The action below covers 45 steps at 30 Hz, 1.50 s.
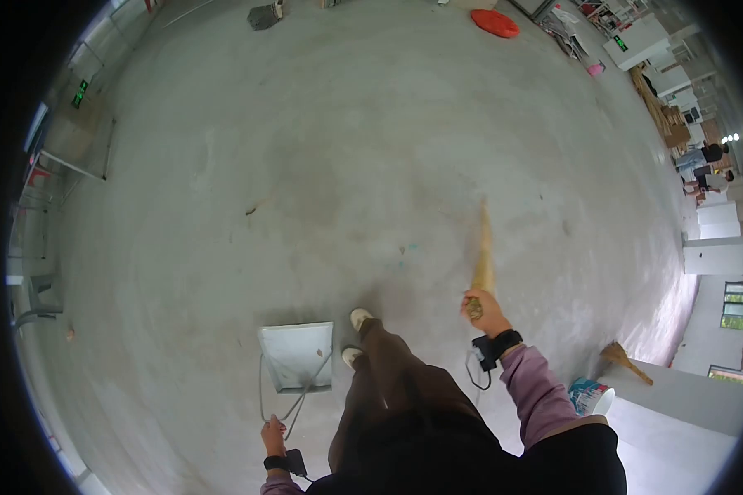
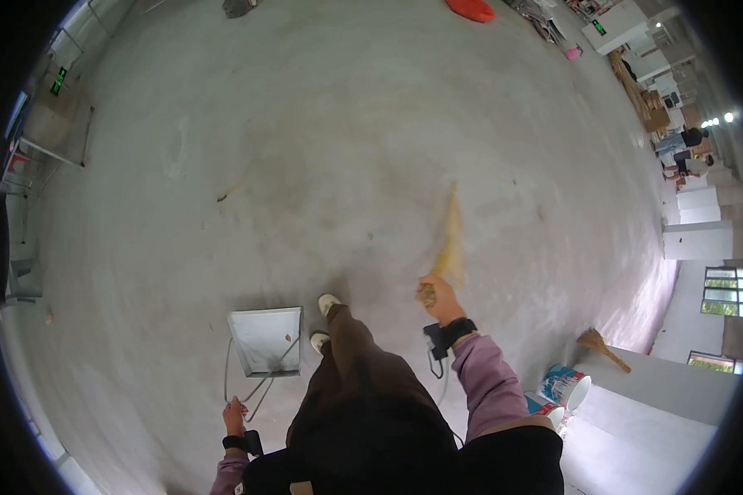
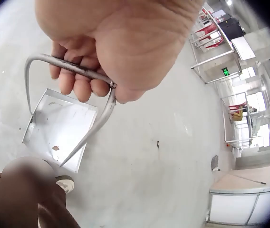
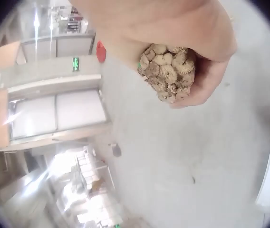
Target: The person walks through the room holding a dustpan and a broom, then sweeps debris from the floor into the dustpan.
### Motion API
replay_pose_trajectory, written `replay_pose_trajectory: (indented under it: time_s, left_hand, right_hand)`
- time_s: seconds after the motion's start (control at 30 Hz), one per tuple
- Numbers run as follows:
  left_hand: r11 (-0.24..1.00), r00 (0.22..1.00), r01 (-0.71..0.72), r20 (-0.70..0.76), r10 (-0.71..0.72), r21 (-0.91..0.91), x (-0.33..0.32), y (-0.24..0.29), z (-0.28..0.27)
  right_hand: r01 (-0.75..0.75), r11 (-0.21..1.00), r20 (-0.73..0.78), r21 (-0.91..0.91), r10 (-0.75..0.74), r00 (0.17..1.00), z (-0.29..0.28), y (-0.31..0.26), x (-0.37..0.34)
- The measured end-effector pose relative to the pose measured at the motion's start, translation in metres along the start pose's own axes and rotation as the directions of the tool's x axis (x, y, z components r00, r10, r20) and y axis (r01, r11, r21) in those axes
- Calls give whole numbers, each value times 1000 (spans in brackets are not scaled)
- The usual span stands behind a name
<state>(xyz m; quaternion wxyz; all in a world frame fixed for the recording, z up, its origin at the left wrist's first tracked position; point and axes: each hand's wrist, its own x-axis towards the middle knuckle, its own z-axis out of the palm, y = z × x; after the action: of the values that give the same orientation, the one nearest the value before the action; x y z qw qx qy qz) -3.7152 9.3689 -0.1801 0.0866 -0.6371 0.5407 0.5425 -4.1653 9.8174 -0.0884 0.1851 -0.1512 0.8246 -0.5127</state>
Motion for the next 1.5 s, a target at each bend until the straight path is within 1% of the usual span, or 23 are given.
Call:
replay_pose_trajectory:
  time_s: [0.07,0.17,0.27,0.33,0.37,0.4,0.43,0.47,0.5,0.53,0.6,0.73,0.8,0.83,0.87,0.9,0.93,1.03,1.07,1.13,1.23,1.33,1.5]
  left_hand:
    - [999,999,-32,-31,32,13,-24,-9,6]
    - [999,996,-44,-80,45,24,-48,7,12]
    - [999,992,-44,-114,47,26,-46,36,7]
    - [998,990,-48,-127,53,44,-44,48,4]
    - [998,990,-23,-135,32,61,-36,56,3]
    - [997,989,-7,-147,17,72,-37,65,6]
    - [997,987,10,-162,3,78,-39,72,11]
    - [998,985,-14,-170,23,56,-41,77,9]
    - [999,983,-32,-179,38,35,-43,82,10]
    - [999,980,-50,-190,52,16,-48,87,13]
    - [997,979,-69,-195,62,-30,-56,87,18]
    - [997,959,-61,-280,47,-44,-70,111,10]
    - [997,953,-52,-303,29,-65,-71,128,10]
    - [996,952,-55,-304,33,-64,-67,125,11]
    - [998,946,-47,-322,28,-52,-63,131,14]
    - [998,943,-40,-332,24,-41,-60,138,18]
    - [999,941,-36,-338,22,-34,-51,139,20]
    - [996,947,-47,-321,21,-75,-17,107,15]
    - [985,951,-66,-310,15,-157,15,58,0]
    - [987,963,-65,-267,24,-144,35,35,-5]
    - [981,978,-70,-208,31,-179,50,21,-5]
    - [981,980,-83,-193,48,-176,36,24,-19]
    - [987,983,-85,-174,61,-135,48,24,-37]
  right_hand:
    - [-97,995,-87,24,98,991,-53,104,-27]
    - [-266,953,-193,-147,237,952,-107,59,-20]
    - [-136,987,-14,-83,136,991,-101,110,1]
    - [-144,989,64,-17,144,987,-49,66,24]
    - [116,965,108,-234,-93,990,-19,62,42]
    - [8,1000,202,-13,-5,979,6,58,50]
    - [141,985,298,-97,-106,949,29,58,59]
    - [151,988,321,-18,-137,937,51,20,71]
    - [152,986,346,62,-164,924,72,-18,81]
    - [-39,957,425,286,-90,901,118,25,84]
    - [-214,865,545,453,-80,834,146,28,97]
    - [19,910,634,414,-303,712,144,-112,156]
    - [140,909,611,392,-371,699,145,-129,187]
    - [-96,894,643,438,-236,729,148,-126,193]
    - [-321,817,661,480,-96,744,150,-131,199]
    - [-734,497,778,462,171,605,146,-138,212]
    - [-936,37,878,349,337,341,147,-149,218]
    - [-951,130,836,280,455,308,171,-147,198]
    - [-941,180,800,288,495,340,216,-131,162]
    - [-932,221,743,286,563,361,245,-102,139]
    - [-924,88,682,373,649,337,280,-107,140]
    - [-895,18,706,446,607,365,314,-140,126]
    - [-898,-204,853,390,447,269,371,-177,98]
